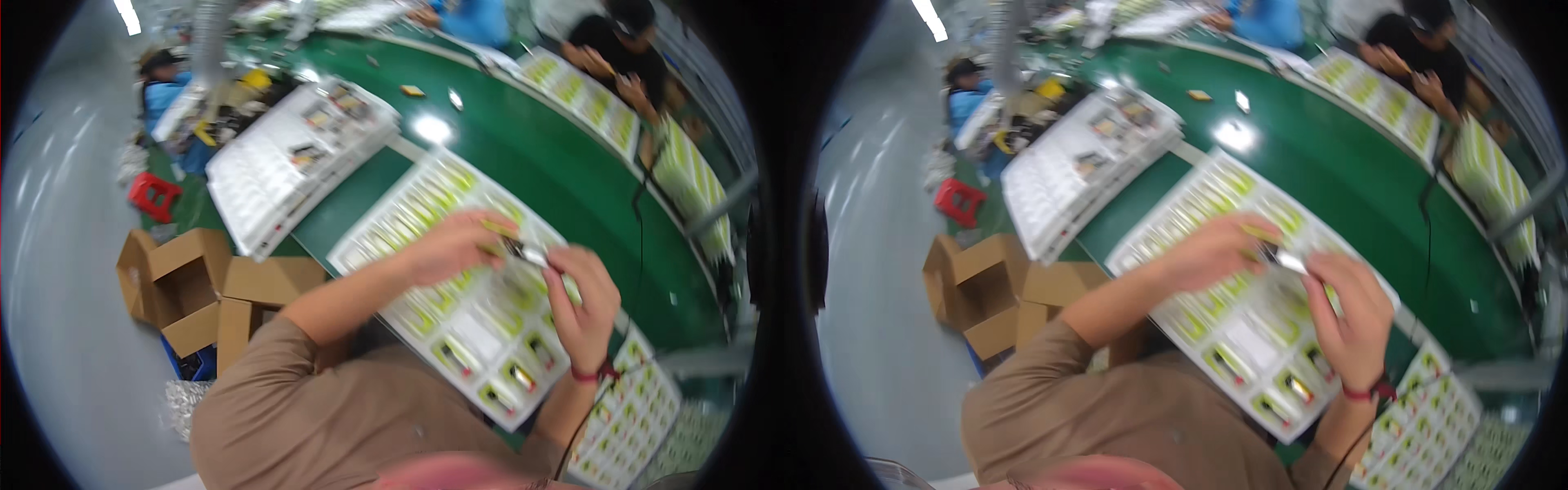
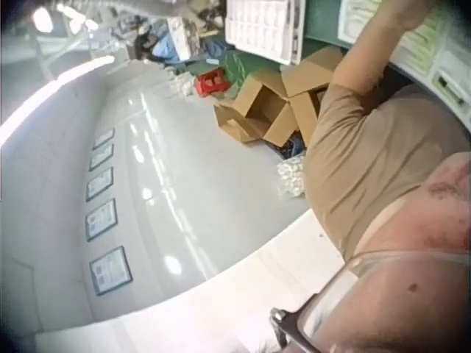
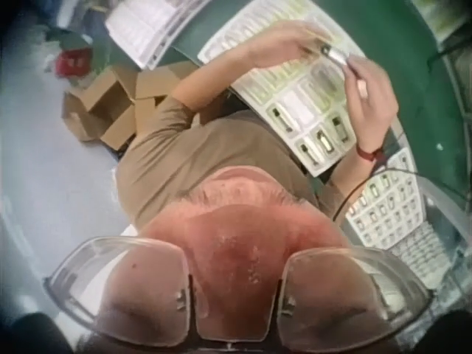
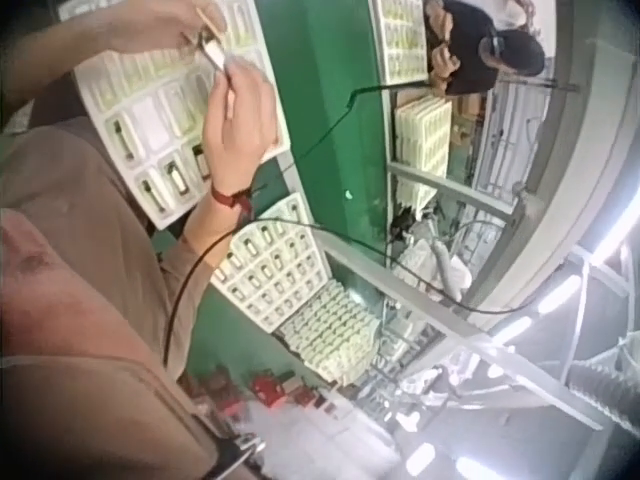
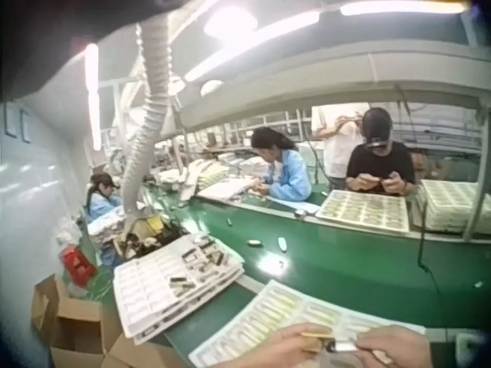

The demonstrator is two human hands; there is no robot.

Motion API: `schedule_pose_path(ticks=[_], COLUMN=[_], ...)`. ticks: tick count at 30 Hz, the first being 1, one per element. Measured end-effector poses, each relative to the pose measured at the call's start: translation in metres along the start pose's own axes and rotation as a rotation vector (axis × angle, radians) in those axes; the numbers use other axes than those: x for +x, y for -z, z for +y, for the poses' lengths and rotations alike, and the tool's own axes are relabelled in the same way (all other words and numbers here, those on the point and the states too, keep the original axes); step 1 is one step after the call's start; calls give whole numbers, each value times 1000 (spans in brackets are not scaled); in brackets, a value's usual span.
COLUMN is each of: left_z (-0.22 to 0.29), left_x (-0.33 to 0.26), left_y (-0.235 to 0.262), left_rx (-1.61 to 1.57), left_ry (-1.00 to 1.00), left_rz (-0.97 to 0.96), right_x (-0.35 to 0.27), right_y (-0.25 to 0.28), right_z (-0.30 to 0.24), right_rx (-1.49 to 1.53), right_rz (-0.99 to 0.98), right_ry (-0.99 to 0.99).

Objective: The person assembles electronic components into plastic housings by hand, then places the completed housings into an assembly tray.

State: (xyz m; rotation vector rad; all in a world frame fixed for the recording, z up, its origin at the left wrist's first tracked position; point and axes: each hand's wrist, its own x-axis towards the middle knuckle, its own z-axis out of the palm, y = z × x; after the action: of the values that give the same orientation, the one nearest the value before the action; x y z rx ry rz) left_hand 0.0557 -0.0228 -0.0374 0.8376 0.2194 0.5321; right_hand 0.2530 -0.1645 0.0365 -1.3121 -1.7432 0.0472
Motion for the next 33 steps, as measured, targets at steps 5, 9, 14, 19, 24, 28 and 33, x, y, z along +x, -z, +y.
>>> schedule_pose_path(ticks=[5, 9, 14, 19, 24, 28, 33], left_z=[15, 5, 0, -8, -2, -3, -2], left_x=[-10, -3, -4, -2, -1, 3, 2], left_y=[-14, -18, -24, -28, -24, -17, -10], left_rx=[-20, -3, -12, 235, 279, 342, 217], left_ry=[-29, -5, -46, -79, -87, -79, -21], left_rz=[55, 36, 36, 113, 90, 40, 52], right_x=[13, 5, 0, 2, -1, -7, -7], right_y=[-17, -17, -20, -24, -30, -27, -33], right_z=[23, 31, 32, 28, 29, 48, 50], right_rx=[-43, -128, -133, -214, 84, 907, 790], right_rz=[-26, -42, -14, -23, 88, -150, -227], right_ry=[182, 187, 221, 273, -178, -581, -645])
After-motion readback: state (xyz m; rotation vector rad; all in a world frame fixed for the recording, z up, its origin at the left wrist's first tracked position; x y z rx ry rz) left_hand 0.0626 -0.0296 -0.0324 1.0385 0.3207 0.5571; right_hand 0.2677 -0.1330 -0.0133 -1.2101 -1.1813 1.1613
